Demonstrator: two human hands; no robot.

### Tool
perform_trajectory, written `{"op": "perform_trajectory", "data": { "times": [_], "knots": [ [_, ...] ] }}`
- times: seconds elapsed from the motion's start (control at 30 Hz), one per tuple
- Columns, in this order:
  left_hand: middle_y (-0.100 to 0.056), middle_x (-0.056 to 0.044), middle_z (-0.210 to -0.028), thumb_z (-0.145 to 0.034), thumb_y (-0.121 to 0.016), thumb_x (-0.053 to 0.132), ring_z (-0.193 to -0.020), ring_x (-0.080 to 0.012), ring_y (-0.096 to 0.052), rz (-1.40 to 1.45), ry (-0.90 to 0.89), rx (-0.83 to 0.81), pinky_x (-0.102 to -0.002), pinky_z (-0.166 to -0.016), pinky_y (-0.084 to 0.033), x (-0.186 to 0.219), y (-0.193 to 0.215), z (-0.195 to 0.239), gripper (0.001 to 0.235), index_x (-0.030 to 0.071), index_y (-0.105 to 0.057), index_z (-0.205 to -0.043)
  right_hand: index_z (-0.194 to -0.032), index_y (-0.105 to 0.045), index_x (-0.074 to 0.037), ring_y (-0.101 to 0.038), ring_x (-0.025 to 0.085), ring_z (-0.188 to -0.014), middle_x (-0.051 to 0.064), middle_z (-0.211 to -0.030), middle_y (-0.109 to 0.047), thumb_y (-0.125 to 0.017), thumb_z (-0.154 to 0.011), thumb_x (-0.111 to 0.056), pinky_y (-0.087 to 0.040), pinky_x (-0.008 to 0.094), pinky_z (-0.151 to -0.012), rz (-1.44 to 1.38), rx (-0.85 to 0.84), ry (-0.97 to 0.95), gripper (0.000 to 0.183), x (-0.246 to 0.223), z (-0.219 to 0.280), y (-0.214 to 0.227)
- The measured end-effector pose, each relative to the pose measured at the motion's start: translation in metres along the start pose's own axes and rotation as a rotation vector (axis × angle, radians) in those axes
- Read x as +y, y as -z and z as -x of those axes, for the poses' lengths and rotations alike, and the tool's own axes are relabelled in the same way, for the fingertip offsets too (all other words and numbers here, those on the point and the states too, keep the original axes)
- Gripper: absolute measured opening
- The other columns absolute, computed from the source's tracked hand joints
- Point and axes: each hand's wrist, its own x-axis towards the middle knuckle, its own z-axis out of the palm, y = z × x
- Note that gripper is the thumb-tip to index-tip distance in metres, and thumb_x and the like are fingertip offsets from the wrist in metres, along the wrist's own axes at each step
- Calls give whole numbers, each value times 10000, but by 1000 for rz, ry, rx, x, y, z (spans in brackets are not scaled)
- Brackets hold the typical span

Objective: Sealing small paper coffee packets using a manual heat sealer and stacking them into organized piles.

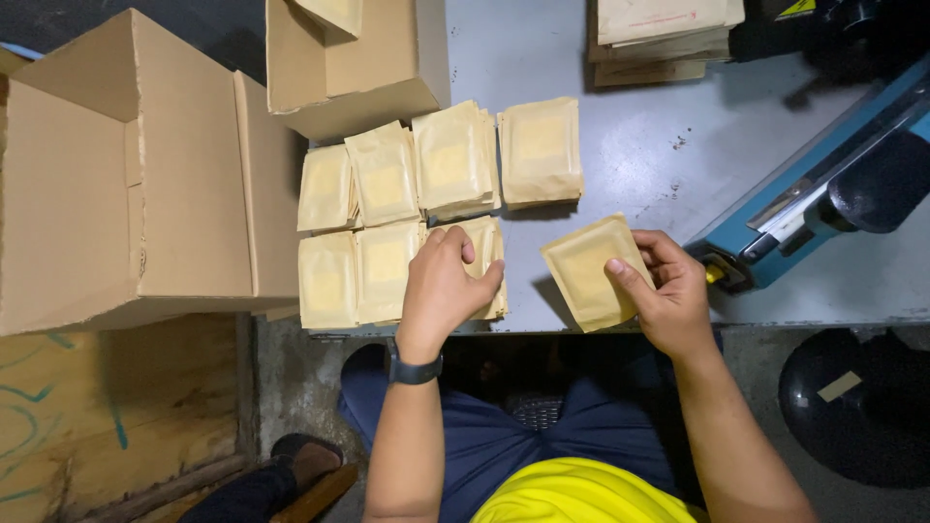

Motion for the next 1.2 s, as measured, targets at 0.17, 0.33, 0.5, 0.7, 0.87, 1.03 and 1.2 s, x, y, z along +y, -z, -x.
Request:
{"op": "perform_trajectory", "data": {
  "times": [0.17, 0.33, 0.5, 0.7, 0.87, 1.03, 1.2],
  "knots": [
    [-535, -154, -827, -814, -734, 297, -842, -492, -674, 23, 10, -19, -543, -777, -552, 2, 4, 2, 328, 35, -539, -815, -1194, -665, 8, -670, 165, -620, 125, -758, -703, -697, -945, -46, -600, 332, -569, -11, -2, -1, 257, 0, 0, -1],
    [-532, -145, -832, -843, -702, 305, -860, -490, -674, 25, 8, -15, -540, -787, -549, -2, 1, 2, 311, 40, -541, -817, -1193, -665, 10, -666, 161, -616, 122, -757, -703, -693, -951, -51, -599, 332, -567, -5, -2, 2, 252, -3, 0, -2],
    [-542, -165, -818, -868, -602, 244, -878, -506, -667, 14, 12, -16, -563, -819, -535, -7, -2, 1, 220, 43, -532, -811, -1202, -667, 1, -673, 166, -609, 122, -748, -702, -691, -947, -52, -602, 329, -560, -18, 0, -13, 261, -2, 1, -2],
    [-558, -182, -813, -856, -562, 240, -881, -509, -668, 25, 28, -2, -560, -819, -536, -4, -1, 3, 205, 44, -526, -813, -1202, -661, 5, -672, 167, -615, 118, -756, -702, -683, -953, -51, -600, 325, -567, -25, 2, -6, 256, 4, 0, 0],
    [-556, -161, -815, -798, -645, 298, -855, -476, -686, -12, 52, 14, -535, -796, -556, 7, 1, 4, 264, 61, -528, -797, -1207, -662, 3, -672, 170, -615, 121, -758, -705, -691, -950, -60, -602, 328, -568, -18, 0, -7, 266, 6, 0, 1],
    [-557, -168, -794, -757, -684, 292, -823, -484, -686, -33, 37, 37, -532, -764, -565, 6, -1, 2, 286, 58, -521, -771, -1204, -664, 4, -674, 173, -615, 123, -759, -706, -688, -952, -59, -602, 331, -562, -18, 0, -4, 261, 0, 1, -2],
    [-581, -199, -796, -776, -641, 262, -843, -511, -682, -43, 23, 39, -563, -781, -553, 5, -2, 2, 255, 36, -525, -761, -1192, -662, 6, -678, 180, -620, 126, -764, -708, -688, -949, -54, -606, 342, -570, -13, 2, -7, 251, 0, 1, -1]
  ]
}}
